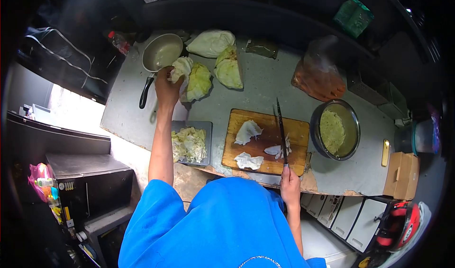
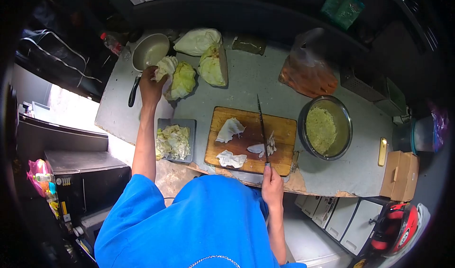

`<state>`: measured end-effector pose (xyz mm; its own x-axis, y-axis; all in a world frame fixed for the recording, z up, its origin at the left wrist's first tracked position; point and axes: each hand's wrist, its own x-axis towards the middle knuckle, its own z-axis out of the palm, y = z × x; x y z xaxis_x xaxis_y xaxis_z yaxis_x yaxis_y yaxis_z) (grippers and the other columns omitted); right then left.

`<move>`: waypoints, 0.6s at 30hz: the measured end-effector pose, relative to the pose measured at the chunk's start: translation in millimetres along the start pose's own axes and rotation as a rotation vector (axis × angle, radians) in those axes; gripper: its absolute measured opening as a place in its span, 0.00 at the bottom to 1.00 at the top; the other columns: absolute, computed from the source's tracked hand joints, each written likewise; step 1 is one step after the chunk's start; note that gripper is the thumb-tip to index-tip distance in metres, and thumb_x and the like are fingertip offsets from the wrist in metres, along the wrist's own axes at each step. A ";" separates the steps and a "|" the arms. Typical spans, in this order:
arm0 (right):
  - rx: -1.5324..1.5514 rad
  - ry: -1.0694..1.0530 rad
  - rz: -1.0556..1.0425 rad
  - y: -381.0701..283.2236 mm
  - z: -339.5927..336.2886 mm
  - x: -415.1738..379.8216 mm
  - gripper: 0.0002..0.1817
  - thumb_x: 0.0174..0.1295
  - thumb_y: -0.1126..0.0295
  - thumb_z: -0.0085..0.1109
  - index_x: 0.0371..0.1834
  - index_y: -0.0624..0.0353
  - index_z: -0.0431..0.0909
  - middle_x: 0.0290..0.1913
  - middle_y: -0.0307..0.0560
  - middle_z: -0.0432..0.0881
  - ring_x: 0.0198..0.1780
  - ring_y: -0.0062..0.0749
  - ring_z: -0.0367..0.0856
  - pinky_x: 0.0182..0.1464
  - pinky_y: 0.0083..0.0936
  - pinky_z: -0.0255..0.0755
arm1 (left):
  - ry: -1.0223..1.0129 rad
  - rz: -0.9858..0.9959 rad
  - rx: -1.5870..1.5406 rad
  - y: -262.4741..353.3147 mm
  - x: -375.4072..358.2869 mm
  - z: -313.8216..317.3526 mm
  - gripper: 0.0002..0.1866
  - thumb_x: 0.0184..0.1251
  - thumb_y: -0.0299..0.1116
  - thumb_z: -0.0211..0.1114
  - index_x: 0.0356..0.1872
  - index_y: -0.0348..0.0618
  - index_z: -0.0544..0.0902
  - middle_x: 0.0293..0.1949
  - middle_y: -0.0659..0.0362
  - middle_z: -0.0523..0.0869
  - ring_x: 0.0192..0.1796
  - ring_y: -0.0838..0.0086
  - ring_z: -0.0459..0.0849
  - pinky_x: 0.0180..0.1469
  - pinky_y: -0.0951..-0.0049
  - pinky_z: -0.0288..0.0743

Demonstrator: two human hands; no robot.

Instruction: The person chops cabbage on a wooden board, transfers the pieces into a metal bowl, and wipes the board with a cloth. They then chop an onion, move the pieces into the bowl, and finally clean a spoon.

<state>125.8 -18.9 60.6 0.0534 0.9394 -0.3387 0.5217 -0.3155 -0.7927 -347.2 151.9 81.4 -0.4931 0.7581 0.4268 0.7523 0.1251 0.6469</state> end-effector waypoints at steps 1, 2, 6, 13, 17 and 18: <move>-0.004 -0.016 0.001 -6.2 -0.8 0.0 0.24 0.82 0.54 0.47 0.35 0.65 0.75 0.23 0.57 0.76 0.26 0.43 0.73 0.34 0.41 0.69 | 0.008 -0.028 -0.057 1.6 -2.3 -1.3 0.28 0.54 0.31 0.81 0.57 0.37 0.82 0.54 0.45 0.86 0.56 0.54 0.86 0.54 0.61 0.81; -0.007 -0.031 0.004 -9.3 -1.6 -1.0 0.24 0.82 0.54 0.47 0.35 0.65 0.75 0.23 0.56 0.75 0.26 0.42 0.73 0.34 0.41 0.69 | 0.015 -0.054 -0.114 3.9 -5.4 -2.1 0.26 0.55 0.29 0.81 0.56 0.37 0.83 0.54 0.47 0.86 0.56 0.56 0.86 0.53 0.62 0.81; -0.028 -0.047 0.019 -8.8 -3.2 -0.1 0.24 0.82 0.53 0.48 0.35 0.65 0.75 0.23 0.55 0.75 0.26 0.40 0.74 0.34 0.40 0.69 | 0.087 0.063 -0.199 15.7 -22.0 -3.1 0.22 0.57 0.26 0.79 0.53 0.39 0.84 0.51 0.50 0.87 0.53 0.57 0.86 0.53 0.62 0.81; 0.060 -0.007 -0.089 18.4 5.0 4.5 0.24 0.83 0.53 0.47 0.29 0.57 0.71 0.18 0.32 0.67 0.18 0.15 0.65 0.21 0.20 0.58 | 0.077 0.424 -0.085 29.0 -42.1 17.1 0.24 0.58 0.23 0.77 0.58 0.41 0.84 0.51 0.50 0.85 0.55 0.55 0.86 0.58 0.61 0.79; 0.093 0.010 -0.056 13.6 3.5 -0.5 0.24 0.83 0.52 0.47 0.29 0.56 0.71 0.18 0.32 0.67 0.18 0.16 0.65 0.21 0.21 0.58 | 0.096 0.197 -0.077 20.5 -28.1 23.2 0.26 0.64 0.30 0.73 0.64 0.37 0.80 0.56 0.44 0.84 0.61 0.50 0.83 0.64 0.57 0.76; 0.098 0.020 -0.046 11.0 2.2 -1.6 0.24 0.83 0.52 0.47 0.29 0.56 0.71 0.18 0.32 0.67 0.18 0.16 0.65 0.21 0.21 0.58 | 0.087 0.086 -0.133 11.7 -23.2 24.8 0.28 0.66 0.32 0.72 0.66 0.35 0.79 0.59 0.42 0.84 0.63 0.49 0.82 0.65 0.57 0.74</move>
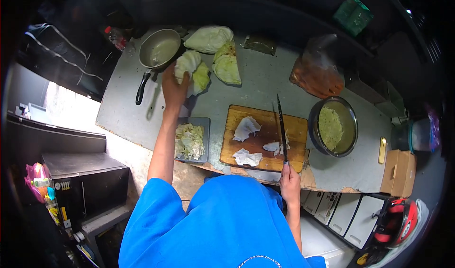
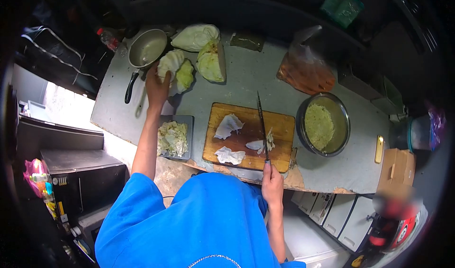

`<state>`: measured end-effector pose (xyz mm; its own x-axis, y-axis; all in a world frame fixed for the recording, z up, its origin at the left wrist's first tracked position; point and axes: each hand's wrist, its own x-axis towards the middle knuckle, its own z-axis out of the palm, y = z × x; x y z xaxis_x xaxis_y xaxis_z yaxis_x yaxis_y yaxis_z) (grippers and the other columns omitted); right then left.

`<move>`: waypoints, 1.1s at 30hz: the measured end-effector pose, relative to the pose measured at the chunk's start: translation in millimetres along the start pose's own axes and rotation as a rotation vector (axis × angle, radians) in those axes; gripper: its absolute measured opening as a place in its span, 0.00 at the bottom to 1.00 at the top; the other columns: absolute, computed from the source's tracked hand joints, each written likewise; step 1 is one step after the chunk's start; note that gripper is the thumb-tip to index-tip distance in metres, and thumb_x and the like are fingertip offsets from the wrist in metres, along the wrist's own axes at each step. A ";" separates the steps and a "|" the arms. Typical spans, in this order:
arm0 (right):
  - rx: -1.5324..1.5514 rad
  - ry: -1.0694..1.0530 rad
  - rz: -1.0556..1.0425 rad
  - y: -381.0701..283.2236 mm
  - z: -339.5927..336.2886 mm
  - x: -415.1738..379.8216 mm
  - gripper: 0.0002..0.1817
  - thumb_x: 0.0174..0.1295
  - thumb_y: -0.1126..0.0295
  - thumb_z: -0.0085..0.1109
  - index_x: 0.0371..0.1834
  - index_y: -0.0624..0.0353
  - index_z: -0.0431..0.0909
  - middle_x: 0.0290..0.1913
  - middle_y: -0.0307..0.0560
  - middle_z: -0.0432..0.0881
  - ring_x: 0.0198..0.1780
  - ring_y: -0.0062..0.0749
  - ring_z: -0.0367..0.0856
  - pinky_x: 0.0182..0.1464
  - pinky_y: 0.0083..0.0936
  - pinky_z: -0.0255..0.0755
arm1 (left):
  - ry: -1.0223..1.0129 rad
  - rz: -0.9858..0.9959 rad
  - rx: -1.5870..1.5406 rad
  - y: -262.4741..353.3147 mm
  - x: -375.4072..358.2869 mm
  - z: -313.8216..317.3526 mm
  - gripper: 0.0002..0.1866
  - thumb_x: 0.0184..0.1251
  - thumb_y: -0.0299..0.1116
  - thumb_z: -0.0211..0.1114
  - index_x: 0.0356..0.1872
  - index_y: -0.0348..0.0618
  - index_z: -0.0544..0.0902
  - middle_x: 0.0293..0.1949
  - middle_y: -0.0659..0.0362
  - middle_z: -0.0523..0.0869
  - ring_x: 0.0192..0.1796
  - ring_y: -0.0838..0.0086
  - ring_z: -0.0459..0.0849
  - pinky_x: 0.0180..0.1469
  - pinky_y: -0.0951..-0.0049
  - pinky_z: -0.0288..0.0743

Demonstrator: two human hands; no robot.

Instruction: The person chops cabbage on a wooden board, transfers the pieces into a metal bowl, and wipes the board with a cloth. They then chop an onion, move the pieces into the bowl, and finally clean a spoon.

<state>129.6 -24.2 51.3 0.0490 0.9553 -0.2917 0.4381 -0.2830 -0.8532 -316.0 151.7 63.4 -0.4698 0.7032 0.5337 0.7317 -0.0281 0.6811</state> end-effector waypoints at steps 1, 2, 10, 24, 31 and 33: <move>-0.029 0.002 0.039 -3.0 -1.3 -1.9 0.23 0.82 0.53 0.48 0.33 0.61 0.74 0.21 0.45 0.72 0.22 0.31 0.70 0.28 0.31 0.64 | -0.044 -0.053 -0.060 -5.6 3.9 -0.9 0.30 0.67 0.35 0.73 0.67 0.31 0.77 0.62 0.39 0.82 0.65 0.51 0.80 0.67 0.58 0.73; -0.058 0.004 0.085 -3.8 -2.5 -4.8 0.23 0.81 0.54 0.48 0.37 0.65 0.77 0.24 0.58 0.77 0.27 0.47 0.75 0.34 0.42 0.70 | -0.069 -0.050 -0.066 -11.8 7.5 -2.7 0.30 0.67 0.35 0.73 0.67 0.31 0.77 0.62 0.39 0.82 0.65 0.51 0.80 0.67 0.58 0.73; -0.062 0.097 0.142 -14.8 -10.3 -33.3 0.25 0.81 0.51 0.49 0.39 0.66 0.76 0.27 0.65 0.77 0.28 0.53 0.74 0.36 0.43 0.71 | 0.043 0.106 0.049 89.1 -40.1 -23.8 0.23 0.70 0.32 0.70 0.62 0.33 0.80 0.59 0.44 0.85 0.61 0.54 0.83 0.66 0.59 0.73; -0.085 0.062 0.274 -4.3 -4.9 -75.1 0.20 0.80 0.53 0.50 0.52 0.62 0.78 0.37 0.68 0.86 0.46 0.70 0.84 0.45 0.54 0.76 | -0.856 0.492 -0.171 153.8 -213.7 72.2 0.13 0.66 0.29 0.70 0.50 0.40 0.89 0.52 0.54 0.89 0.56 0.54 0.84 0.58 0.55 0.77; -0.071 0.087 0.152 -6.0 -2.7 -78.2 0.18 0.79 0.57 0.52 0.51 0.63 0.76 0.37 0.67 0.86 0.45 0.70 0.84 0.44 0.53 0.76 | -0.747 0.413 -0.180 160.5 -218.9 79.7 0.09 0.67 0.29 0.70 0.46 0.41 0.91 0.49 0.54 0.90 0.53 0.55 0.85 0.56 0.57 0.76; -0.037 0.115 0.177 -9.2 1.6 -76.8 0.20 0.80 0.54 0.51 0.48 0.64 0.76 0.36 0.68 0.85 0.44 0.72 0.83 0.43 0.54 0.75 | -0.750 0.381 -0.218 157.7 -219.3 81.4 0.09 0.67 0.29 0.70 0.45 0.40 0.91 0.48 0.54 0.90 0.53 0.55 0.85 0.56 0.57 0.76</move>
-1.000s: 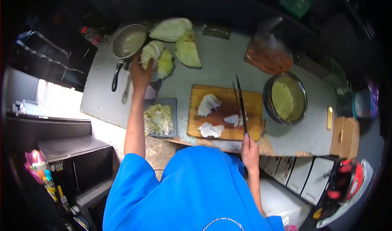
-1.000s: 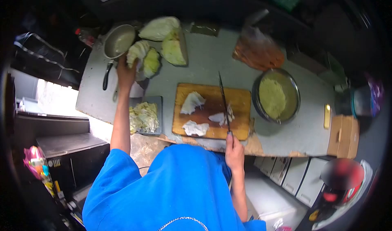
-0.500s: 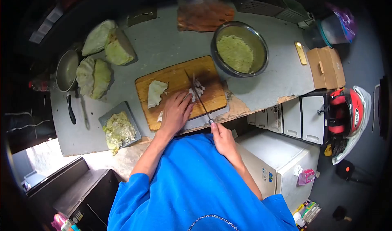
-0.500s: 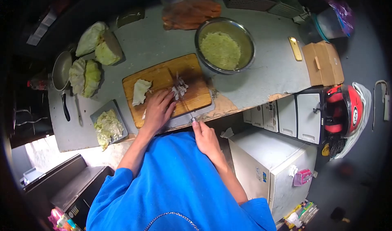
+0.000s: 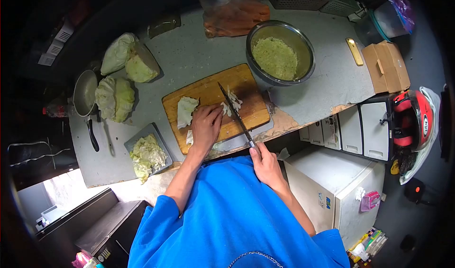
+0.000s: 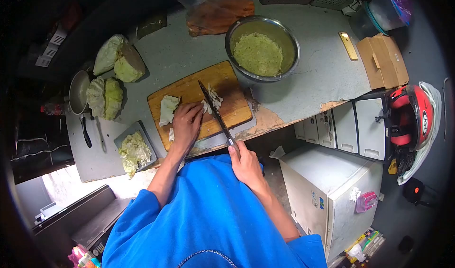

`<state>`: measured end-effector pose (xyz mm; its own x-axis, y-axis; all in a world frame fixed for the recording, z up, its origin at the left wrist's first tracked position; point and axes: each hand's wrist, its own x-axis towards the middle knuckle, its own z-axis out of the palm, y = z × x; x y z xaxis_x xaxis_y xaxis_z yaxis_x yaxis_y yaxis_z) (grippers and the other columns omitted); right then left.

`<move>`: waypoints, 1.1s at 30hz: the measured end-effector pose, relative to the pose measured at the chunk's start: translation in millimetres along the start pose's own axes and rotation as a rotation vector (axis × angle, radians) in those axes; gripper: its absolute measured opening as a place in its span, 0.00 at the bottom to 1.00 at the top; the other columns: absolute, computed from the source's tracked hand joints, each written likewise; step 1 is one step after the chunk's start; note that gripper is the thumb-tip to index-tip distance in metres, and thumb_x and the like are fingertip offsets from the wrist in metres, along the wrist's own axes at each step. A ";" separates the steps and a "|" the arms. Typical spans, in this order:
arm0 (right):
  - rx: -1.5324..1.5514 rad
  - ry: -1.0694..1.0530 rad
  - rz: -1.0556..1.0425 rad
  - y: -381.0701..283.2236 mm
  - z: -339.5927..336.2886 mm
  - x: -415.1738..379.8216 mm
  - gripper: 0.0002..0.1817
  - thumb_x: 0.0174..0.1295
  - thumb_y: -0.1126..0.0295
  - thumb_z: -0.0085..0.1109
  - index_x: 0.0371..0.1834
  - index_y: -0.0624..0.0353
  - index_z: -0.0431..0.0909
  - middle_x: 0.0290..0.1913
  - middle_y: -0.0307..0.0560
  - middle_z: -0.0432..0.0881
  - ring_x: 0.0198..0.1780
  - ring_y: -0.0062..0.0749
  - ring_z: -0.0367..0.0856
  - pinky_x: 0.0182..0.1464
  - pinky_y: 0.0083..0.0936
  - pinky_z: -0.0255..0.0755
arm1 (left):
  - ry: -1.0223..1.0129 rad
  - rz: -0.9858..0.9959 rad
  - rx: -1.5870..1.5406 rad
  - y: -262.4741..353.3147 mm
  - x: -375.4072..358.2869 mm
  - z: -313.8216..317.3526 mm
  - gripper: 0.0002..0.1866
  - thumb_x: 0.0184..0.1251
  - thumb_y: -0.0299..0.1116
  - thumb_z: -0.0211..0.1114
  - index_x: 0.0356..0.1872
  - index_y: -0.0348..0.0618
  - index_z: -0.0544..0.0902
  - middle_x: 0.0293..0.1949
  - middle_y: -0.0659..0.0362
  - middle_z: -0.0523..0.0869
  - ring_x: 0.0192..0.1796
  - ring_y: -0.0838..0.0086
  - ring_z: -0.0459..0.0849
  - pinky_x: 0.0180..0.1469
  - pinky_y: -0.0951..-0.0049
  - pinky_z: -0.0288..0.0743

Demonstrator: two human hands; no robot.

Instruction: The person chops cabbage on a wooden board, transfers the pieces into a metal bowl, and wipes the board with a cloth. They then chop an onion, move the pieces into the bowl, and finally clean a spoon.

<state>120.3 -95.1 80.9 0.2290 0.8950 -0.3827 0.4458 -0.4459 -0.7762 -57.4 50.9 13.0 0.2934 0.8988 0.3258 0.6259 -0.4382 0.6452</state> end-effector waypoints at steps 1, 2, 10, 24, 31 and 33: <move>0.001 0.002 -0.003 -1.2 1.0 1.4 0.20 0.80 0.54 0.51 0.48 0.64 0.76 0.36 0.68 0.85 0.44 0.72 0.83 0.43 0.54 0.75 | 0.011 -0.022 -0.044 -1.2 0.4 -0.1 0.08 0.67 0.29 0.70 0.44 0.39 0.91 0.47 0.54 0.91 0.52 0.56 0.85 0.56 0.58 0.76; 0.006 -0.013 0.019 -2.4 1.8 3.2 0.21 0.80 0.53 0.51 0.45 0.65 0.75 0.34 0.69 0.85 0.43 0.73 0.83 0.42 0.55 0.75 | 0.013 -0.019 -0.043 -1.6 0.7 0.4 0.08 0.67 0.29 0.70 0.44 0.39 0.91 0.47 0.54 0.91 0.52 0.56 0.85 0.56 0.58 0.76; -0.100 -0.051 0.016 -0.3 10.7 15.1 0.27 0.80 0.50 0.49 0.37 0.68 0.75 0.29 0.72 0.82 0.40 0.76 0.82 0.39 0.58 0.73 | 0.052 -0.052 -0.085 -2.7 -0.9 0.9 0.06 0.64 0.27 0.72 0.39 0.37 0.92 0.41 0.53 0.91 0.49 0.57 0.86 0.54 0.58 0.77; -0.110 -0.045 0.035 2.2 14.9 32.0 0.27 0.80 0.50 0.48 0.37 0.68 0.77 0.31 0.74 0.82 0.40 0.77 0.81 0.41 0.59 0.73 | 0.057 -0.058 -0.079 0.3 1.4 -0.5 0.07 0.62 0.26 0.73 0.40 0.38 0.92 0.41 0.54 0.92 0.49 0.58 0.86 0.55 0.60 0.76; -0.112 -0.060 0.048 -6.8 10.8 22.4 0.24 0.79 0.52 0.52 0.36 0.66 0.77 0.28 0.71 0.81 0.38 0.74 0.81 0.38 0.57 0.72 | 0.047 -0.077 -0.097 1.5 3.6 -3.6 0.06 0.62 0.25 0.73 0.39 0.37 0.92 0.40 0.53 0.92 0.48 0.57 0.87 0.55 0.60 0.77; -0.095 -0.043 0.038 -9.6 10.5 22.0 0.25 0.79 0.52 0.52 0.35 0.66 0.77 0.28 0.71 0.81 0.38 0.74 0.81 0.38 0.57 0.72 | 0.053 -0.062 -0.100 -0.1 3.6 -2.0 0.06 0.61 0.25 0.74 0.38 0.36 0.92 0.40 0.52 0.92 0.48 0.57 0.87 0.55 0.60 0.77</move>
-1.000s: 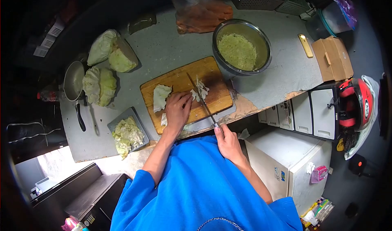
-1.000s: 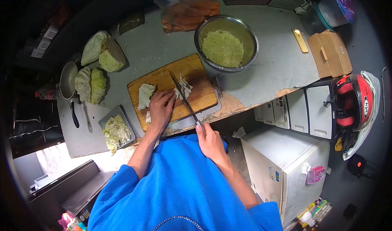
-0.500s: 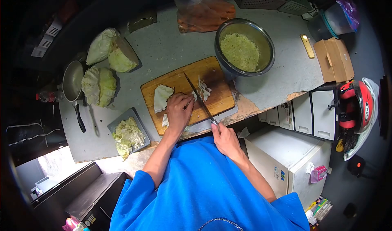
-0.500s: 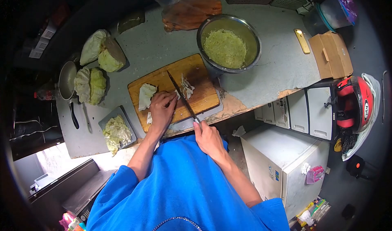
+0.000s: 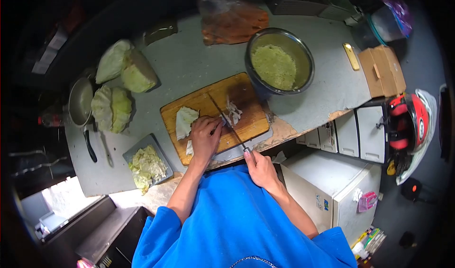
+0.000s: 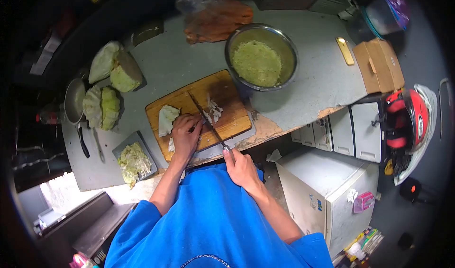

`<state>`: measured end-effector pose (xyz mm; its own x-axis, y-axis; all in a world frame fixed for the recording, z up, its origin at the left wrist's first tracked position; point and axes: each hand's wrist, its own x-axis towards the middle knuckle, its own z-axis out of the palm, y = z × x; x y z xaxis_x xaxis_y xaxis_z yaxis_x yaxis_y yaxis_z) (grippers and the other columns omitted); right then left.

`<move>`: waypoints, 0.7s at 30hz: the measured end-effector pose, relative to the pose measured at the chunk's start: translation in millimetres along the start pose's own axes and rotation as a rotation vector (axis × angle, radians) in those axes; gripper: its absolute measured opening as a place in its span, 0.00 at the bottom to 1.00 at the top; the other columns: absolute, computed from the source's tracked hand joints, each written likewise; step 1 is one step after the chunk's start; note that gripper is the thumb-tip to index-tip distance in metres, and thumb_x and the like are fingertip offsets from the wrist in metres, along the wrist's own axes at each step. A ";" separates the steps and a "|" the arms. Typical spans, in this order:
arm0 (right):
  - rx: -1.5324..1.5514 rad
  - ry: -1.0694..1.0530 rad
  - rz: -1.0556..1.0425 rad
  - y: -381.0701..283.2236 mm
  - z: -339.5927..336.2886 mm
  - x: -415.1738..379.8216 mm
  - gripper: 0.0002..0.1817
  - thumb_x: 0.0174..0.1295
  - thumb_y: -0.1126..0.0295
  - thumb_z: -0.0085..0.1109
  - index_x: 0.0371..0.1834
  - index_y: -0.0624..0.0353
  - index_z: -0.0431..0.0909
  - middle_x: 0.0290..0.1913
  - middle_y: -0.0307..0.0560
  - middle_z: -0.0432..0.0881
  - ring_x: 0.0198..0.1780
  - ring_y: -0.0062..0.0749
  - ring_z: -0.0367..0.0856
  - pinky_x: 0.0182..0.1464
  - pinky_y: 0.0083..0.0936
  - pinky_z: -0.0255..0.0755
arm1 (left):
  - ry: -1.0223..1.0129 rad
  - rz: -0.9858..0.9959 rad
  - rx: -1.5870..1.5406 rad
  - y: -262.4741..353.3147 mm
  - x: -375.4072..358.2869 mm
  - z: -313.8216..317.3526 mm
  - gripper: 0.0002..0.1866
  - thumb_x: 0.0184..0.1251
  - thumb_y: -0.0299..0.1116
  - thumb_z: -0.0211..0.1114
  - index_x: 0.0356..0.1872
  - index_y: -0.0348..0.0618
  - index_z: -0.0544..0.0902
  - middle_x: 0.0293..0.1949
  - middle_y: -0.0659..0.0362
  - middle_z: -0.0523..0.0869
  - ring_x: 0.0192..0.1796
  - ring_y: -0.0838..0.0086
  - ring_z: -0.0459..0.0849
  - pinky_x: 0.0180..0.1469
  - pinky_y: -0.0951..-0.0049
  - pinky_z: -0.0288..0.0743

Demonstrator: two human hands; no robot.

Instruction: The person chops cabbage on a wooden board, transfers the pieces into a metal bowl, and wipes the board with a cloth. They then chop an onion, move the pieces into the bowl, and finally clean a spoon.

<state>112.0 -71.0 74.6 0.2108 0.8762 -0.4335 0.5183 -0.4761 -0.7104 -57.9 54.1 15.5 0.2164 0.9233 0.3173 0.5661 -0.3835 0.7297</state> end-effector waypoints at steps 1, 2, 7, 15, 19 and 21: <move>0.014 0.007 -0.012 -0.5 -0.3 -0.6 0.25 0.79 0.52 0.52 0.35 0.67 0.77 0.28 0.71 0.81 0.37 0.74 0.81 0.38 0.57 0.73 | 0.008 0.007 0.003 -1.1 0.0 1.7 0.06 0.61 0.25 0.74 0.38 0.36 0.92 0.40 0.52 0.92 0.48 0.57 0.87 0.55 0.60 0.77; 0.024 0.034 0.012 0.7 -0.2 -1.6 0.25 0.79 0.52 0.52 0.35 0.67 0.77 0.28 0.71 0.81 0.37 0.74 0.81 0.38 0.57 0.73 | -0.019 0.026 -0.016 -2.7 -1.4 3.1 0.06 0.61 0.25 0.74 0.38 0.36 0.92 0.40 0.52 0.92 0.48 0.57 0.87 0.55 0.60 0.77; -0.013 -0.026 0.001 0.5 -4.2 -1.7 0.22 0.79 0.54 0.53 0.38 0.65 0.78 0.28 0.70 0.82 0.36 0.72 0.82 0.36 0.55 0.73 | 0.008 -0.016 0.009 -3.7 -3.1 4.9 0.06 0.61 0.26 0.73 0.39 0.39 0.92 0.41 0.55 0.92 0.49 0.58 0.86 0.55 0.60 0.75; -0.041 -0.013 -0.025 5.2 -0.2 0.3 0.22 0.79 0.54 0.51 0.38 0.65 0.78 0.28 0.69 0.82 0.37 0.72 0.82 0.37 0.55 0.73 | 0.007 -0.020 -0.003 -0.9 -0.4 0.9 0.06 0.60 0.25 0.73 0.38 0.37 0.91 0.39 0.53 0.91 0.49 0.56 0.86 0.55 0.60 0.77; -0.038 -0.025 0.000 -1.9 -5.8 0.3 0.24 0.80 0.53 0.49 0.38 0.66 0.78 0.31 0.72 0.83 0.39 0.74 0.82 0.41 0.59 0.74 | -0.003 -0.011 -0.004 -2.3 -1.8 3.7 0.07 0.62 0.27 0.73 0.39 0.39 0.92 0.41 0.56 0.92 0.50 0.59 0.86 0.55 0.59 0.75; -0.031 -0.044 0.025 -1.8 -5.1 1.7 0.24 0.80 0.53 0.48 0.39 0.66 0.78 0.32 0.72 0.83 0.40 0.74 0.82 0.42 0.60 0.74 | -0.011 -0.012 -0.006 -4.9 -1.2 4.2 0.07 0.62 0.27 0.73 0.39 0.39 0.92 0.41 0.56 0.92 0.50 0.59 0.86 0.55 0.59 0.75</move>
<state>115.6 -68.2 78.0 0.1878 0.8598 -0.4749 0.5390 -0.4944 -0.6819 -57.5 54.9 9.0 0.2183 0.9279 0.3024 0.5637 -0.3728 0.7371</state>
